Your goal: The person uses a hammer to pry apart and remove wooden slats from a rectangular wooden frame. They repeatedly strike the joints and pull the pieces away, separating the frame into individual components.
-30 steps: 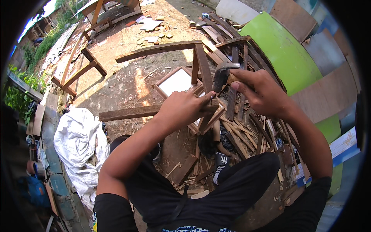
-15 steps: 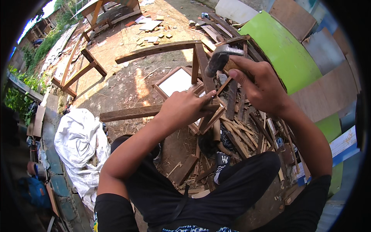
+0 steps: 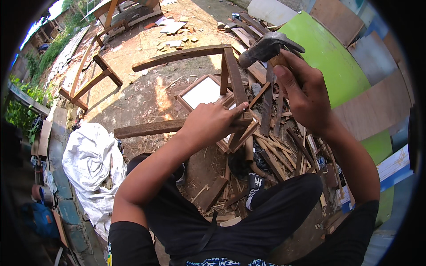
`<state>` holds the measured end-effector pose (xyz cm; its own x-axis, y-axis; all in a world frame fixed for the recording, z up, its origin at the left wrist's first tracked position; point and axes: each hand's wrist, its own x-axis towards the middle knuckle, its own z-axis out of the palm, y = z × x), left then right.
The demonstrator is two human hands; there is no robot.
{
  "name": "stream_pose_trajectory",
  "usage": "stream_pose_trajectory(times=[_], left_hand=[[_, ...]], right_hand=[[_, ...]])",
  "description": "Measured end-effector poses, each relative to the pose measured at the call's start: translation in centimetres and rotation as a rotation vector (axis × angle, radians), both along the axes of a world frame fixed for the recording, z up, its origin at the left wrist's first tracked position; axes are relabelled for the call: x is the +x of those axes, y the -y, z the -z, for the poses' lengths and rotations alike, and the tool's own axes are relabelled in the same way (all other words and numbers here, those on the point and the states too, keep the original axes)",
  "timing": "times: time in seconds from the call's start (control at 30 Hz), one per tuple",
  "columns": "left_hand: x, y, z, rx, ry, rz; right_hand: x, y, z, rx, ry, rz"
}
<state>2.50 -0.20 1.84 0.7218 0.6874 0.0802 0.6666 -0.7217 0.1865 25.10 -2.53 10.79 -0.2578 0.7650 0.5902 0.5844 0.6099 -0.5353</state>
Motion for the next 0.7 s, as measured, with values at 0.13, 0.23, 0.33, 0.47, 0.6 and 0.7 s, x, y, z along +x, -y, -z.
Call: stream_pose_trajectory(times=[0.13, 0.23, 0.33, 0.47, 0.6, 0.7], left_hand=[[-0.4, -0.2, 0.8, 0.055, 0.044, -0.001], [-0.6, -0.2, 1.3, 0.119, 0.095, -0.003], [-0.3, -0.1, 1.2, 0.14, 0.115, 0.001], [-0.4, 0.0, 0.2, 0.01, 0.018, 0.004], [-0.4, -0.2, 0.1, -0.034, -0.038, -0.003], [-0.5, 0.1, 0.7, 0.08, 0.072, 0.002]], right_hand=[[0.5, 0.9, 0.2, -0.282, 0.268, -0.106], [0.8, 0.3, -0.7, -0.278, 0.385, -0.151], [0.0, -0.5, -1.5, -0.077, 0.143, -0.127], [-0.6, 0.7, 0.2, -0.184, -0.08, 0.034], [0.7, 0.2, -0.1, -0.34, 0.384, -0.169], [0.2, -0.6, -0.9, -0.105, 0.251, -0.096]])
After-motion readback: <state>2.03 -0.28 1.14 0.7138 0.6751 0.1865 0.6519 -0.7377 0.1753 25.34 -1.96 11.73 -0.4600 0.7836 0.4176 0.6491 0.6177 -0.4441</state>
